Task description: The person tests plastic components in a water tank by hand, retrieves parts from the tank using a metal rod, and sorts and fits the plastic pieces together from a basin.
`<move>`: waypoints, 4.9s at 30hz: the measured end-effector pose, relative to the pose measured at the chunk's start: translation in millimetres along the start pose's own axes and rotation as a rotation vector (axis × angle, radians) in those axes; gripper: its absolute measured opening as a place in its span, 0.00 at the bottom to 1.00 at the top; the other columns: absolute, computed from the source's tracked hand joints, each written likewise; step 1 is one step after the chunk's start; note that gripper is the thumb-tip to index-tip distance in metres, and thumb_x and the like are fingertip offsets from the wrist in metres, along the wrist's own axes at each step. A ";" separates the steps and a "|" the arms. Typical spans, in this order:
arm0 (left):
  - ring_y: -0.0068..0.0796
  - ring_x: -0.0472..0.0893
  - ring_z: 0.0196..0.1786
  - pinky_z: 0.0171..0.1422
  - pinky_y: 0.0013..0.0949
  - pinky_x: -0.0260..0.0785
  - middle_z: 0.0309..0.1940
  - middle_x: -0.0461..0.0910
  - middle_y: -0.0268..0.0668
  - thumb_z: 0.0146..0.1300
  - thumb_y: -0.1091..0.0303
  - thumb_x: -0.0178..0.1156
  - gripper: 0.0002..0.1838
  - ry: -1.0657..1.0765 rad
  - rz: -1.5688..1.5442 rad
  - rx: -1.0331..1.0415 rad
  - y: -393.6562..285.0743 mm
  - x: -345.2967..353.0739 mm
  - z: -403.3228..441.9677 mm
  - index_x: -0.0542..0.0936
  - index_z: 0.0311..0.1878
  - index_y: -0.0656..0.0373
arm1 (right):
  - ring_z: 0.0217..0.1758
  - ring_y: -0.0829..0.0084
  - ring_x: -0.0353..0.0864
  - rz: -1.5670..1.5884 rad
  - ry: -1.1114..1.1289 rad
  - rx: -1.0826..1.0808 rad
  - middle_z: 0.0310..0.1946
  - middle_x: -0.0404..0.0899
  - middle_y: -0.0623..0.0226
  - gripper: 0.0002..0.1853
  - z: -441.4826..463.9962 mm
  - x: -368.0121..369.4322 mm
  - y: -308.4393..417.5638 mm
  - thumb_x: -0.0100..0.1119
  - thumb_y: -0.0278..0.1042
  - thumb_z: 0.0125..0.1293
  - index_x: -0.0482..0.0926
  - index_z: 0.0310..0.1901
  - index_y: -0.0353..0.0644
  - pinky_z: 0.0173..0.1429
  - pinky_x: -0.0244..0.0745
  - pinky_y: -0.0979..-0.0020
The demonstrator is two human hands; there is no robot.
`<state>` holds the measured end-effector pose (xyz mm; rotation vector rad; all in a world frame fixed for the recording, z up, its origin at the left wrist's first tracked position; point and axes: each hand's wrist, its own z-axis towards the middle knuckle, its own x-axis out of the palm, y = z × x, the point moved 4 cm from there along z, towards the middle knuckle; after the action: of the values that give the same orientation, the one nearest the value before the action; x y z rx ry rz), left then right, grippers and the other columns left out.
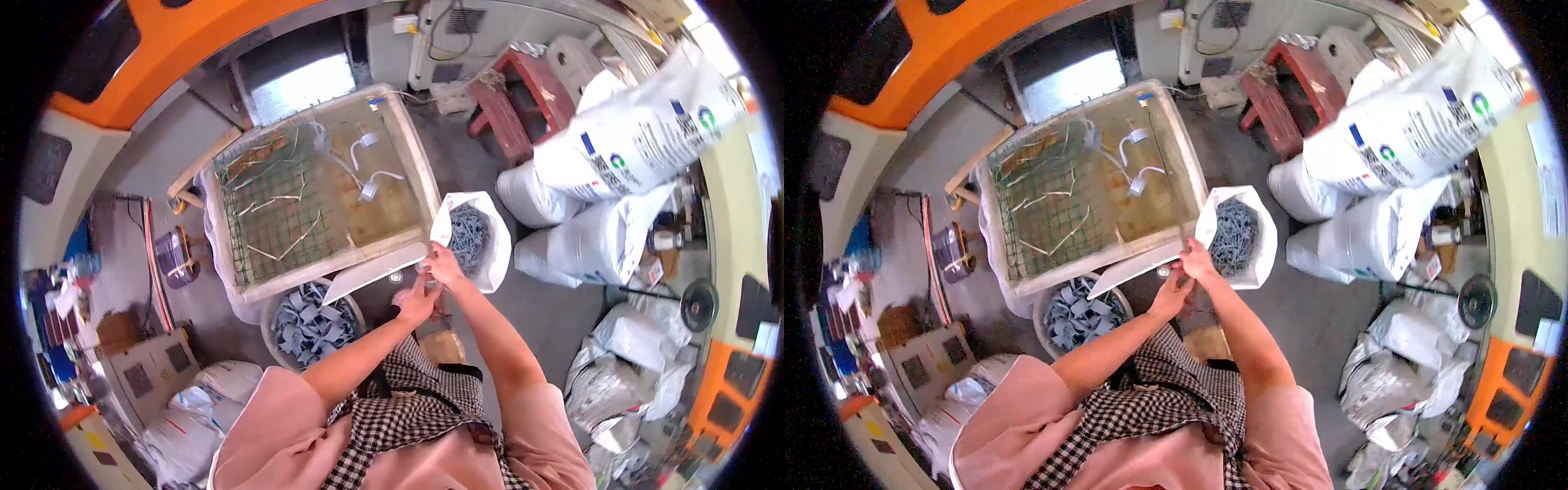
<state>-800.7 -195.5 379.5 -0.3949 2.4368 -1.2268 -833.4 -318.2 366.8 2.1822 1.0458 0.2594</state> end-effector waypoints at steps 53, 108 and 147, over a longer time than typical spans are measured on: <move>0.19 0.75 0.24 0.22 0.23 0.67 0.24 0.74 0.33 0.68 0.64 0.51 0.11 -0.377 -0.609 -0.464 33.1 125.5 52.6 0.74 0.42 0.64 | 0.53 0.49 0.74 -0.916 0.081 -0.436 0.50 0.73 0.45 0.23 301.3 -239.1 17.8 0.55 0.26 0.60 0.69 0.59 0.37 0.54 0.71 0.62; 0.16 0.75 0.24 0.24 0.21 0.66 0.23 0.74 0.31 0.67 0.66 0.53 0.09 -0.561 -0.653 -0.484 97.0 83.6 2.8 0.75 0.42 0.61 | 0.56 0.52 0.73 -1.130 0.367 -0.490 0.52 0.72 0.44 0.26 222.6 -212.0 80.4 0.52 0.26 0.62 0.66 0.62 0.52 0.56 0.68 0.65; 0.17 0.75 0.23 0.23 0.23 0.66 0.22 0.75 0.32 0.67 0.67 0.53 0.08 -0.646 -0.721 -0.515 121.8 90.4 -16.0 0.75 0.40 0.63 | 0.59 0.59 0.72 -1.142 0.377 -0.404 0.54 0.73 0.51 0.24 291.8 -69.5 19.6 0.54 0.30 0.59 0.69 0.60 0.43 0.60 0.66 0.68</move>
<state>-897.7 -150.9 270.5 -1.6325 2.0205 -0.4988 -736.4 -525.3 171.7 0.9507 2.0441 0.2998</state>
